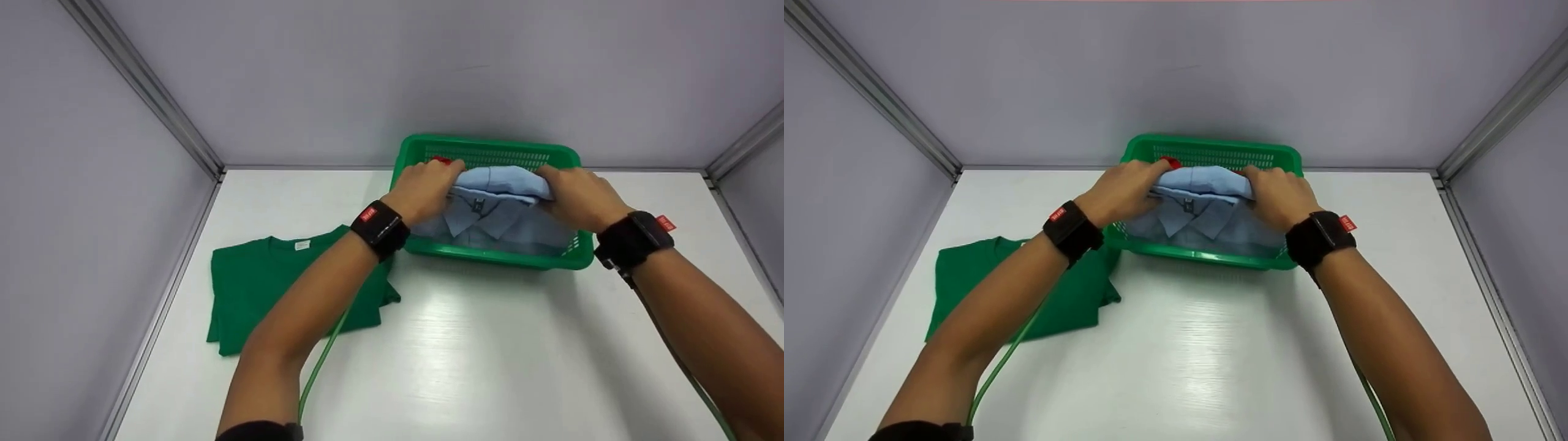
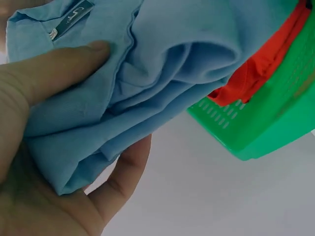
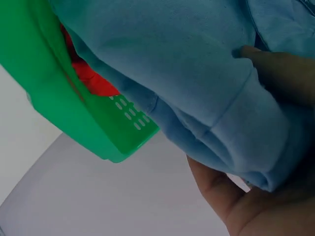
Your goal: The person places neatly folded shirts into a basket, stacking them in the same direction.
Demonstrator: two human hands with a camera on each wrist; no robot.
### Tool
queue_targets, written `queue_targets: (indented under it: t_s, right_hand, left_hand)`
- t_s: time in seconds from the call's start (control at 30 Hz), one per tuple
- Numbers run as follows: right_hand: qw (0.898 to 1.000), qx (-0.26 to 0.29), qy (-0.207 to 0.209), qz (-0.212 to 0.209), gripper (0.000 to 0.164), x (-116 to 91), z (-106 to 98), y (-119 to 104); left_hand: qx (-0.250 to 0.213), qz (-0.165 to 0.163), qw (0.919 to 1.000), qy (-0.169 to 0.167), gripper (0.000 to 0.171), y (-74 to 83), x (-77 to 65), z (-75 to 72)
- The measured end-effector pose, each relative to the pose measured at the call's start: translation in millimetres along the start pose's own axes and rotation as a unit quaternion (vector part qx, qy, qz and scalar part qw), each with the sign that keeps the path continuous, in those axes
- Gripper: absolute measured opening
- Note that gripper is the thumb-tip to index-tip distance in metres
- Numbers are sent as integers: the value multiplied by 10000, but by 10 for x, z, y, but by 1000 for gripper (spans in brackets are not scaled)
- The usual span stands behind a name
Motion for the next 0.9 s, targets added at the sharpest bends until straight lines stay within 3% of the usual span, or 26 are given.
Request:
queue_targets:
  t_s: [0.17, 0.4, 0.67, 0.9]
  right_hand:
    - [9998, 41, -42, 214, 54, -4, 50, 90]
    - [9992, -94, -321, 210, 74, 2, 184, 154]
    - [9981, -255, -568, 14, 72, -12, 288, 118]
    - [9996, -225, -115, -118, 67, -101, 283, 102]
  left_hand:
    - [260, -319, 9991, 119, 49, -137, -23, 26]
    - [348, -648, 9971, -206, 69, -257, -108, 129]
    - [400, -791, 9955, -329, 65, -278, -199, 137]
    - [389, -794, 9956, -310, 64, -270, -259, 182]
Point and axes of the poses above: each hand's wrist, its own x-axis towards the middle knuckle, its own z-axis out of the palm, y = z × x, the point moved 10 cm from there along x, towards the middle knuckle, and after that the axes turned 9 degrees about y, right-handed, at the moved point
